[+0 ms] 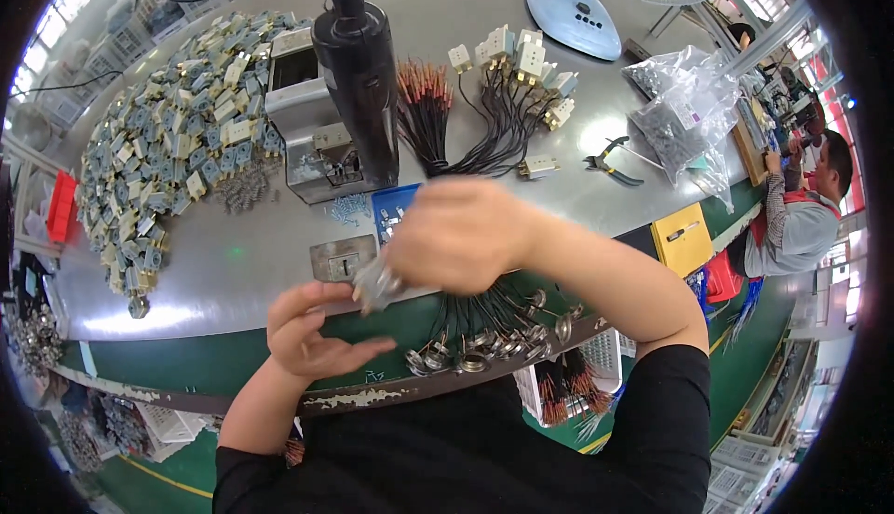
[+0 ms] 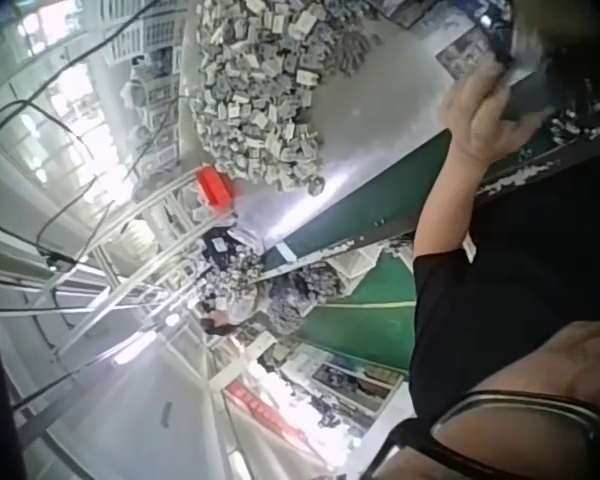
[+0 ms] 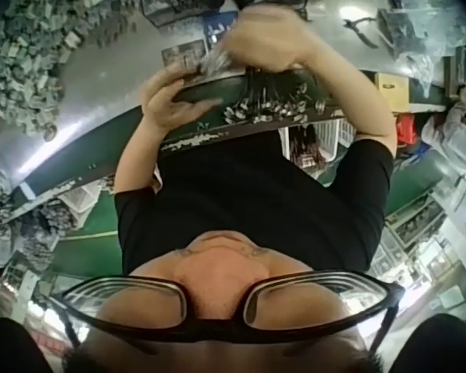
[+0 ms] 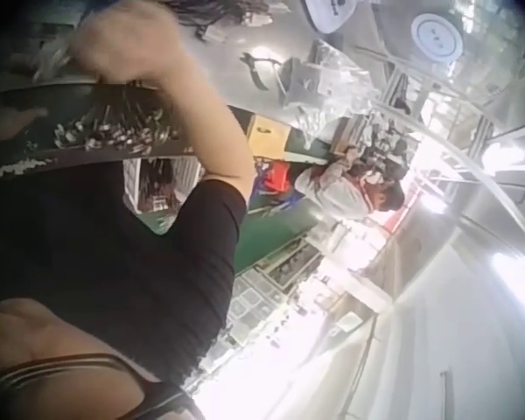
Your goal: Assemble small mechanical or electronic components on a production line using an electric screwdriver.
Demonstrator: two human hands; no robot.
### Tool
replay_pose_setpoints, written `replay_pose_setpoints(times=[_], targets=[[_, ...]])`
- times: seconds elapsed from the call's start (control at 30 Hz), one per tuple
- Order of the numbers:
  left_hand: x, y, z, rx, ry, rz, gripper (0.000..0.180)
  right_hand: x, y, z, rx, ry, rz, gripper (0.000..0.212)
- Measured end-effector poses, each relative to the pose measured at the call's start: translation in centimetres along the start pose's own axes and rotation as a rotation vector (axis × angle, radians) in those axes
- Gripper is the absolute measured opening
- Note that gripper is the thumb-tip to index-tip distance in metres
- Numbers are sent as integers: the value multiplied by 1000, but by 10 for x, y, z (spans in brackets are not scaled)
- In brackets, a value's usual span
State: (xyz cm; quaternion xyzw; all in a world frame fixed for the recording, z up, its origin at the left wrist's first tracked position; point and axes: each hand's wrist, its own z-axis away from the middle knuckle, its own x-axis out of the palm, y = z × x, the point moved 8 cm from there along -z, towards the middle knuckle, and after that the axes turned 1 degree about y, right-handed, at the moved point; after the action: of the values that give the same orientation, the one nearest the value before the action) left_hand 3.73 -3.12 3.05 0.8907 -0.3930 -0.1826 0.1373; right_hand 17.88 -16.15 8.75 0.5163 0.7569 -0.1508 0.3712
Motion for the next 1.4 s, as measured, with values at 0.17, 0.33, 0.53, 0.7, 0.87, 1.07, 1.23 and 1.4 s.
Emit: replay_pose_setpoints(times=[0.17, 0.33, 0.53, 0.7, 0.87, 1.07, 1.23, 1.4], targets=[[3, -8, -1, -50, -176, -147, 49, -69, 128, 78, 742, 271, 533, 53], [8, -21, 8, -90, -233, -64, 30, -67, 169, 103, 961, -45, 1050, 62], [3, -24, 7, -115, -266, -33, 25, -62, 106, 84, 1022, -187, 215, 40], [7, -22, 6, -123, -276, -1, 24, -25, 25, 144, 1458, -554, -663, 46], [7, -20, 2, -144, -239, 34, 26, -43, 16, 170, 1612, -108, -1073, 28], [0, -23, 2, -199, -225, 107, 45, -21, 66, 66, 1193, 269, -1072, 57], [-16, -41, 9, -539, -65, 337, 74, 48, 35, -37, 572, -440, -427, 15], [-35, -57, 14, -797, -72, 323, 43, 91, 22, -39, 618, -382, -495, 15]])
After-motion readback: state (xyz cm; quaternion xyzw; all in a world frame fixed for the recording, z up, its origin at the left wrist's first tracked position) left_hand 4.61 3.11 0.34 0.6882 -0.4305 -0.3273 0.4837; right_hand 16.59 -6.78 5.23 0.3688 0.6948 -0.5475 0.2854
